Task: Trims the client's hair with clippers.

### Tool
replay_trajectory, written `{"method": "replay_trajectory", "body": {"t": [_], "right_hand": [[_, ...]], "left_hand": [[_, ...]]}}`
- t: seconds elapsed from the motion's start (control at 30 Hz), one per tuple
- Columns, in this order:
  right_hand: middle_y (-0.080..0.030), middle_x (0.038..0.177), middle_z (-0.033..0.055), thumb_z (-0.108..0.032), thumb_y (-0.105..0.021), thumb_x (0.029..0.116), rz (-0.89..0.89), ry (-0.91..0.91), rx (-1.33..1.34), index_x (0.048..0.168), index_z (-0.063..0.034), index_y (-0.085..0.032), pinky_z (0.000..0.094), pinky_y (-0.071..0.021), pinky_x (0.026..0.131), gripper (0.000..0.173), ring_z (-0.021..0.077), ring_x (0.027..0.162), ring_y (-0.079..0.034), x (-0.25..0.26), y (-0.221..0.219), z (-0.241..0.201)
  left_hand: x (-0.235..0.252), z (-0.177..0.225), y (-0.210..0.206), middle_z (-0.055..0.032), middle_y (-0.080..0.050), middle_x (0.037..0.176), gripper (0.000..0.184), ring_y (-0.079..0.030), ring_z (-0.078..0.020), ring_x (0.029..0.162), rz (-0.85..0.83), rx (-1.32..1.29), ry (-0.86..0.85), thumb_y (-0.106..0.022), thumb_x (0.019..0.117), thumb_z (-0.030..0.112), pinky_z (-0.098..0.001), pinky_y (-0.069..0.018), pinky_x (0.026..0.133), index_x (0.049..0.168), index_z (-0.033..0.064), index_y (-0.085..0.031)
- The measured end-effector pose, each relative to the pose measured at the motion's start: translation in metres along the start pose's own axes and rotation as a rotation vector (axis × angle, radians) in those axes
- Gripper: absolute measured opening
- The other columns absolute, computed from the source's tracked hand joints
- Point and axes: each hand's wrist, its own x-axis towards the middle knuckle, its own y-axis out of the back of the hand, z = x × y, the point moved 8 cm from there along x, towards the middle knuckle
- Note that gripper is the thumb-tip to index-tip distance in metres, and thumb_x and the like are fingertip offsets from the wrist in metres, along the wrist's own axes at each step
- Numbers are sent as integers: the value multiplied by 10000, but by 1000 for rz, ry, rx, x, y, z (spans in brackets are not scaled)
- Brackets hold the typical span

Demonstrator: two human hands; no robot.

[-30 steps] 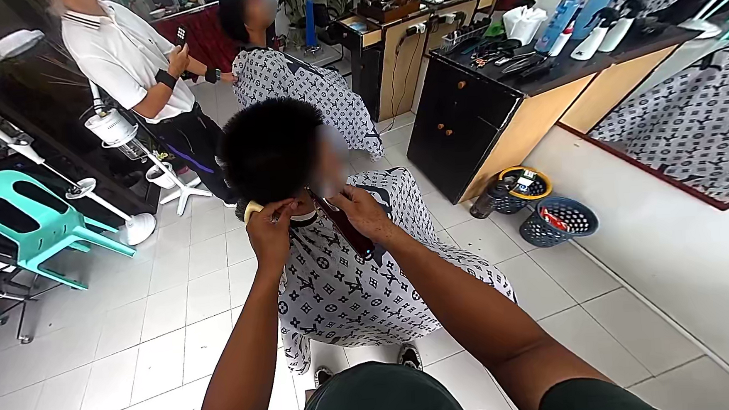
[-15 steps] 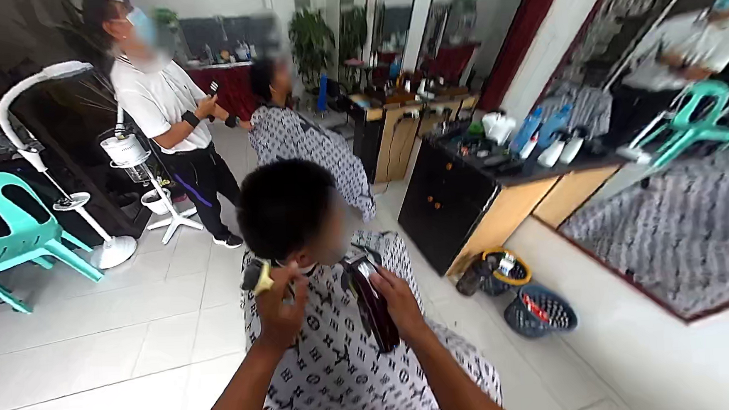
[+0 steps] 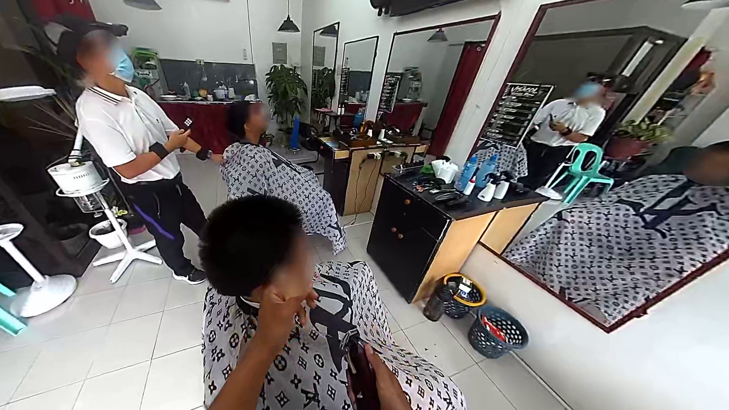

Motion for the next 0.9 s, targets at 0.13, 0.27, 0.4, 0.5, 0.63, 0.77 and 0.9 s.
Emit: {"method": "replay_trajectory", "body": {"t": [0.13,0.27,0.4,0.5,0.63,0.77,0.9], "right_hand": [[-640,754,93,-443,-225,1092,-34,32,18,1151,-11,-524,290,-564,512,529,164,560,-632,-1,1,-3],[-635,749,85,-390,-362,1070,-39,68,12,1218,-2,-489,292,-570,515,435,156,559,-634,2,-2,-9],[-635,732,76,-274,-577,950,-47,69,-35,1202,4,-487,297,-570,531,386,154,557,-635,5,-9,-14],[-637,694,60,-157,-689,848,-49,87,-89,1161,0,-496,294,-572,535,400,148,546,-638,8,-17,-25],[-642,686,60,-53,-746,765,-82,100,-89,1200,-5,-478,298,-576,537,513,153,544,-645,13,-30,-34],[-649,701,63,-77,-757,778,-152,177,-174,1222,9,-480,310,-585,553,530,159,554,-648,24,-54,-57],[-630,689,37,-136,-655,902,-181,254,-307,1231,47,-488,303,-584,546,412,140,538,-633,30,-87,-82]], "left_hand": [[2,-22,-2,-51,-735,899,216,-702,-110,714,-128,91,227,-520,1048,76,-229,-537,536,1240,25,-606],[-1,-1,6,-4,-750,856,169,-707,-77,689,-75,96,-27,-569,988,73,-211,-554,524,1101,32,-688],[-3,-14,7,-56,-752,868,228,-705,-86,652,-146,-109,118,-466,1030,68,-187,-519,469,1178,30,-636],[-6,-1,15,-22,-759,864,204,-713,-85,673,-91,-69,-89,-546,977,46,-201,-550,501,1140,46,-669],[-23,-2,13,-18,-753,927,249,-709,-74,717,-149,215,-71,-634,959,126,-211,-563,548,1178,11,-659],[-44,33,30,-124,-767,956,216,-751,-269,830,336,1129,-696,-654,953,240,-461,-601,682,970,80,-797],[-30,30,60,-189,-747,868,202,-730,-386,769,432,1288,-534,-689,954,231,-565,-569,668,1007,73,-803]]}}
